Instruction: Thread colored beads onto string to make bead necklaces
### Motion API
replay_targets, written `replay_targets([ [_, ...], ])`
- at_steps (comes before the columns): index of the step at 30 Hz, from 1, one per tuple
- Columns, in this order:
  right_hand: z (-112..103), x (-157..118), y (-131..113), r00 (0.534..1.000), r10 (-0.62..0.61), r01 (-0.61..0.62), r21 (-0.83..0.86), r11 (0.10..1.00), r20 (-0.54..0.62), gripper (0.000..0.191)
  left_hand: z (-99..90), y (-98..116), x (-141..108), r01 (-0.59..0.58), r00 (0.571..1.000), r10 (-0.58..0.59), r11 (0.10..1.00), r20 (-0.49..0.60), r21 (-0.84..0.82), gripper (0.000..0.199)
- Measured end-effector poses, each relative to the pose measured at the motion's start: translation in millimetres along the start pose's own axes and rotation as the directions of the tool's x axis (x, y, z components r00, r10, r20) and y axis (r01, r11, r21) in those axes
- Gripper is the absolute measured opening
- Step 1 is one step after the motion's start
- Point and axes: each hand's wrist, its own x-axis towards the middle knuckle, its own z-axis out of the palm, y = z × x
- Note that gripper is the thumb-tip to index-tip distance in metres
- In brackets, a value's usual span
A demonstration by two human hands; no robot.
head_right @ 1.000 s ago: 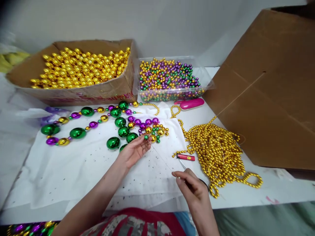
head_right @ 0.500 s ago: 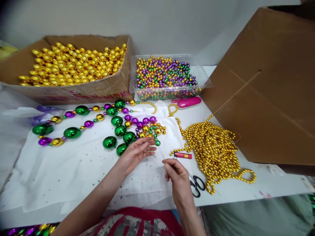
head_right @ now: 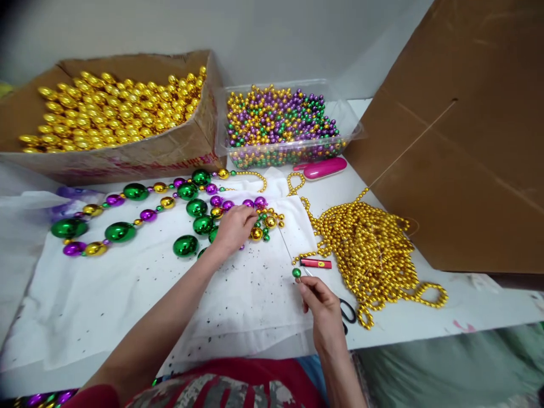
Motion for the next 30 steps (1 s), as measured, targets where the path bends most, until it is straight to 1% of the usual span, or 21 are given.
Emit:
replay_targets([
  [2, -3.7, 1.8, 1.8, 1.000, -0.001, 0.001, -0.001, 1.000, -0.006, 0.026, 1.5, -0.3, 6.5, 0.007, 1.000, -0.006, 0.999, -0.015, 0.048, 0.019],
  [4, -7.2, 3.8, 4.2, 1.000, 0.003, -0.003, -0.011, 1.000, -0.007, 0.025, 3.6, 1.0, 9.8, -0.005, 1.000, 0.005, 0.999, -0.001, 0.053, 0.018],
  [7, -8.6, 6.4, 6.7, 1.000, 0.015, -0.015, -0.013, 1.000, 0.008, 0.023, 12.3, 8.9, 10.1, -0.100, 0.993, 0.097, 0.994, 0.066, 0.048, 0.015],
  [9, -6.8, 7.5, 6.7, 1.000, 0.015, -0.015, 0.001, 1.000, 0.019, 0.022, 21.2, 15.8, 9.2, -0.165, 0.982, 0.155, 0.983, 0.105, 0.086, 0.019],
  [11, -4.9, 8.1, 6.1, 1.000, 0.007, -0.007, 0.019, 1.000, 0.018, 0.021, 29.0, 21.0, 8.9, -0.185, 0.978, 0.173, 0.976, 0.113, 0.111, 0.022],
  [12, -4.5, 8.1, 5.8, 1.000, 0.002, -0.002, 0.026, 1.000, 0.014, 0.022, 31.3, 22.4, 9.0, -0.182, 0.979, 0.172, 0.979, 0.107, 0.092, 0.021],
  [13, -4.8, 8.0, 5.8, 1.000, -0.003, 0.002, 0.031, 1.000, 0.010, 0.023, 32.3, 23.0, 9.1, -0.169, 0.982, 0.164, 0.985, 0.092, 0.044, 0.021],
  [14, -5.7, 7.7, 5.9, 1.000, -0.006, 0.006, 0.029, 1.000, 0.005, 0.023, 31.7, 22.8, 9.2, -0.143, 0.986, 0.146, 0.989, 0.075, -0.041, 0.021],
  [15, -7.3, 7.1, 6.1, 1.000, -0.008, 0.008, 0.019, 1.000, 0.001, 0.024, 29.6, 22.0, 9.0, -0.095, 0.992, 0.107, 0.981, 0.061, -0.171, 0.021],
  [16, -9.3, 6.1, 6.2, 1.000, -0.008, 0.008, 0.002, 1.000, 0.002, 0.024, 26.2, 20.7, 8.4, -0.018, 0.997, 0.042, 0.939, 0.063, -0.343, 0.022],
  [17, -11.5, 4.8, 6.0, 1.000, -0.006, 0.007, -0.018, 1.000, 0.007, 0.024, 21.9, 19.1, 7.1, 0.084, 0.995, -0.038, 0.840, 0.097, -0.536, 0.022],
  [18, -13.6, 3.1, 5.5, 1.000, -0.003, 0.004, -0.036, 0.999, 0.016, 0.024, 16.9, 17.3, 5.1, 0.197, 0.980, -0.111, 0.675, 0.166, -0.711, 0.024],
  [19, -15.4, 1.1, 4.5, 1.000, 0.000, 0.002, -0.048, 0.999, 0.028, 0.023, 11.9, 15.5, 2.5, 0.299, 0.954, -0.160, 0.466, 0.253, -0.833, 0.025],
  [20, -16.8, -1.1, 3.0, 0.999, 0.001, 0.001, -0.056, 0.998, 0.044, 0.023, 7.2, 13.8, -0.5, 0.372, 0.925, -0.177, 0.257, 0.335, -0.892, 0.024],
  [21, -17.6, -3.4, 1.2, 0.998, 0.001, 0.003, -0.061, 0.998, 0.061, 0.022, 3.1, 12.3, -3.8, 0.415, 0.902, -0.173, 0.084, 0.397, -0.906, 0.023],
  [22, -17.9, -5.5, -0.8, 0.997, -0.003, 0.008, -0.069, 0.998, 0.078, 0.020, -0.1, 11.0, -7.0, 0.432, 0.887, -0.162, -0.040, 0.433, -0.901, 0.022],
  [23, -17.8, -7.5, -2.8, 0.996, -0.008, 0.016, -0.080, 0.997, 0.094, 0.019, -2.4, 10.0, -10.0, 0.433, 0.880, -0.157, -0.124, 0.448, -0.893, 0.019],
  [25, -16.8, -10.5, -6.0, 0.992, -0.020, 0.035, -0.117, 0.993, 0.121, 0.018, -4.4, 8.6, -14.6, 0.418, 0.876, -0.160, -0.220, 0.455, -0.881, 0.015],
  [27, -15.8, -12.4, -7.6, 0.991, -0.031, 0.051, -0.149, 0.987, 0.134, 0.018, -4.3, 7.6, -17.6, 0.404, 0.874, -0.167, -0.271, 0.456, -0.874, 0.013],
  [30, -14.8, -13.8, -7.7, 0.990, -0.043, 0.066, -0.170, 0.983, 0.131, 0.018, -3.2, 6.5, -20.5, 0.400, 0.868, -0.179, -0.303, 0.464, -0.865, 0.013],
])
